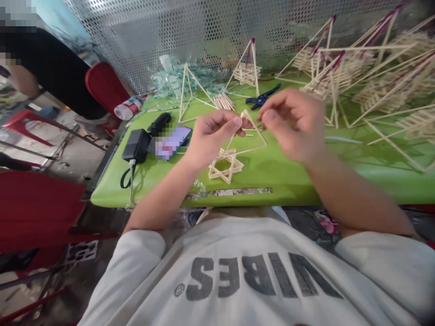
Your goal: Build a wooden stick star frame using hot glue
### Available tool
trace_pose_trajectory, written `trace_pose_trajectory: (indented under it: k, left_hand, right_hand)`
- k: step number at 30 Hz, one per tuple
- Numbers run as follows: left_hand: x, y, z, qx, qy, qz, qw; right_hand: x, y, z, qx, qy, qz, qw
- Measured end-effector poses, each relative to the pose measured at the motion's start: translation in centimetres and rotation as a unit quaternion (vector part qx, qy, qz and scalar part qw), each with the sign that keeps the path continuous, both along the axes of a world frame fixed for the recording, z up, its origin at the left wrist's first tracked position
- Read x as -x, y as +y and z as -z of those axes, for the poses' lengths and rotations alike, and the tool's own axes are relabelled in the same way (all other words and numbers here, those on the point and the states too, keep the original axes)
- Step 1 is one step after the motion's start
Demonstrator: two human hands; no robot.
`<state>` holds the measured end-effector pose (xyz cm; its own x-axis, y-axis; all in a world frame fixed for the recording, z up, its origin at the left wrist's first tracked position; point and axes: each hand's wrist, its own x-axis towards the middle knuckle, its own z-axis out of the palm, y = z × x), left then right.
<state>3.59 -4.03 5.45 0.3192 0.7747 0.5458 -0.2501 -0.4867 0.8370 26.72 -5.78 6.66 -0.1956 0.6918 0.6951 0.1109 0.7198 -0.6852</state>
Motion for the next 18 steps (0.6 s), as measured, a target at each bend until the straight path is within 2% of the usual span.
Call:
trace_pose_trajectory:
  k: [4,6,10,18]
  left_hand:
    - [0.5,-0.1,0.8,-0.009,0.008,0.023,1.0]
    - [0.5,-0.5,1.0,0.001,0.02,0.021,1.0]
    - [0.2,-1.3,1.0,0.008,0.033,0.016,0.999]
    - [0.0,-1.4,1.3,-0.036,0.025,0.008,0.999]
  right_hand:
    - [1.4,-0.1,2.7,-0.029,-0.002,0.024,0.999]
    - [1.8,-0.6,3.4,-0.039,0.001,0.029,0.999]
    - [1.9,-1.4,3.6,-0.077,0.007,0.05,0.996]
    - [1.3,-1.4,3.5,-0.112,0.003,0.059,0.992]
